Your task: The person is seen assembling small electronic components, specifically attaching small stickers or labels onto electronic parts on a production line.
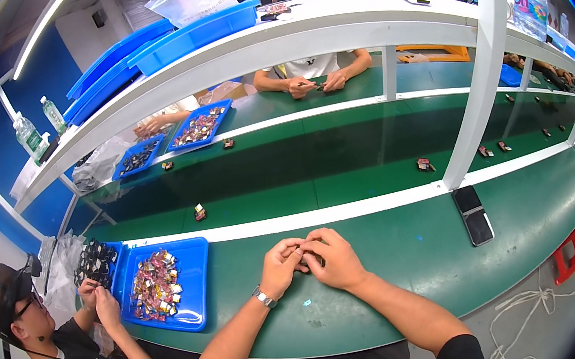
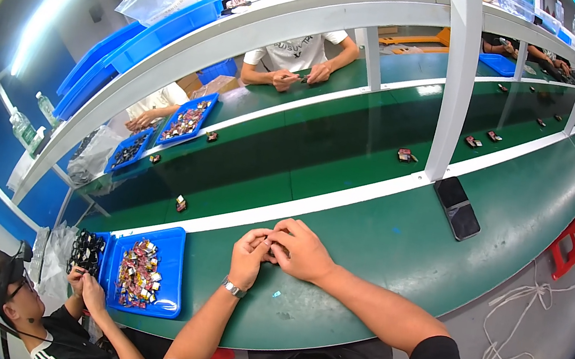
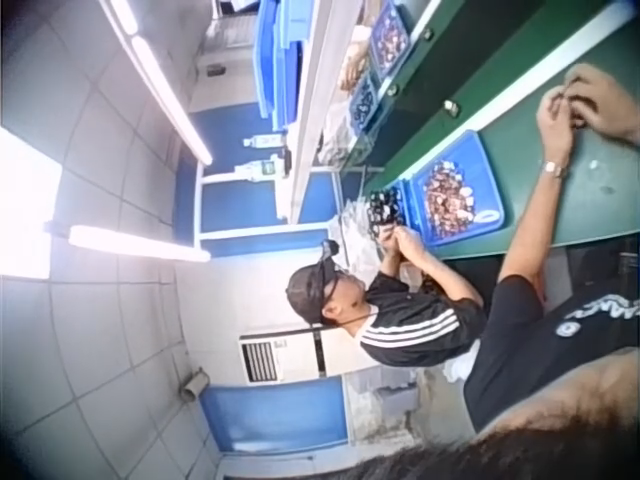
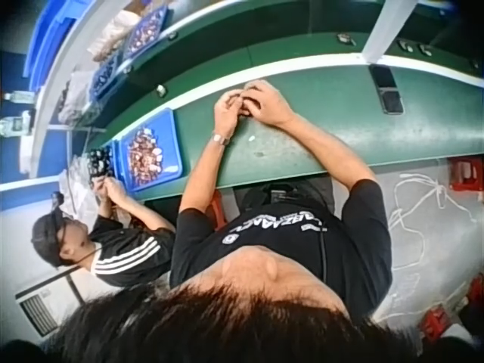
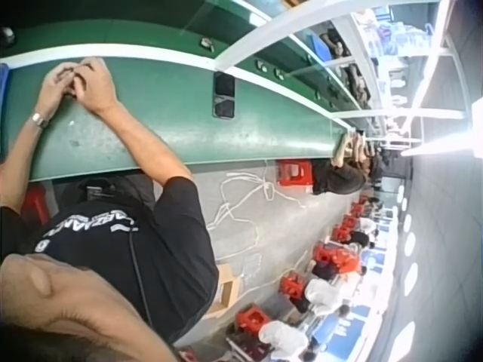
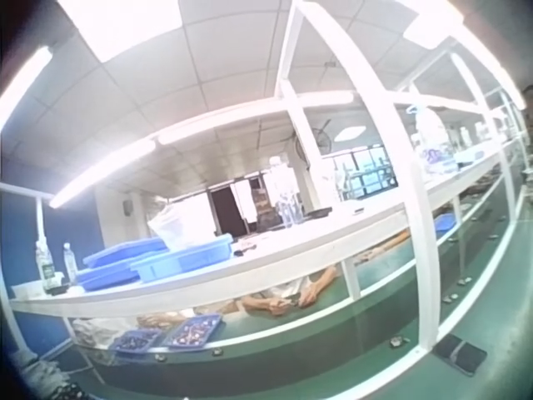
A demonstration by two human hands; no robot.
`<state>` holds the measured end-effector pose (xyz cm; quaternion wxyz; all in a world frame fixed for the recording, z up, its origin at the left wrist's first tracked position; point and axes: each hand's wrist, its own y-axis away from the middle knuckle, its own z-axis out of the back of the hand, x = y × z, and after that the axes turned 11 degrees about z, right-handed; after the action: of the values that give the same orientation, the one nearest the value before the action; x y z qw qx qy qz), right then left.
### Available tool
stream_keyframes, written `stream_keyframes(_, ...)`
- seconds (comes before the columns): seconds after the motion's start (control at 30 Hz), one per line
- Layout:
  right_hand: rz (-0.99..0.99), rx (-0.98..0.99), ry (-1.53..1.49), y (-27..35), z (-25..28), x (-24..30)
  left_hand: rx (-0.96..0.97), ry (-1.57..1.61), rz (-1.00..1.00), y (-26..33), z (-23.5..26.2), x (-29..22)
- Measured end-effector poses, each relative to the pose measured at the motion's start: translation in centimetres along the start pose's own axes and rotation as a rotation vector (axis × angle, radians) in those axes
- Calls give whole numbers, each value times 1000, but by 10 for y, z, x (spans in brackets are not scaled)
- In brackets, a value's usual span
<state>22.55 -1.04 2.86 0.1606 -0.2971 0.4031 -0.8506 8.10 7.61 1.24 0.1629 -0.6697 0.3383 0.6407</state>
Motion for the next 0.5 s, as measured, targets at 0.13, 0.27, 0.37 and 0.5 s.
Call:
stream_keyframes(0.13,-355,-63,-372,1,-3,-1,-28,-69,-61,-4,0,10)
stream_keyframes(0.27,-454,-45,-404,0,-3,-2,-35,-107,-80,-6,2,15)
stream_keyframes(0.37,-423,-57,-389,-1,0,-1,15,-92,-102,-6,4,14)
stream_keyframes(0.5,-397,-110,-390,1,-2,-4,81,-86,-107,-4,1,8)
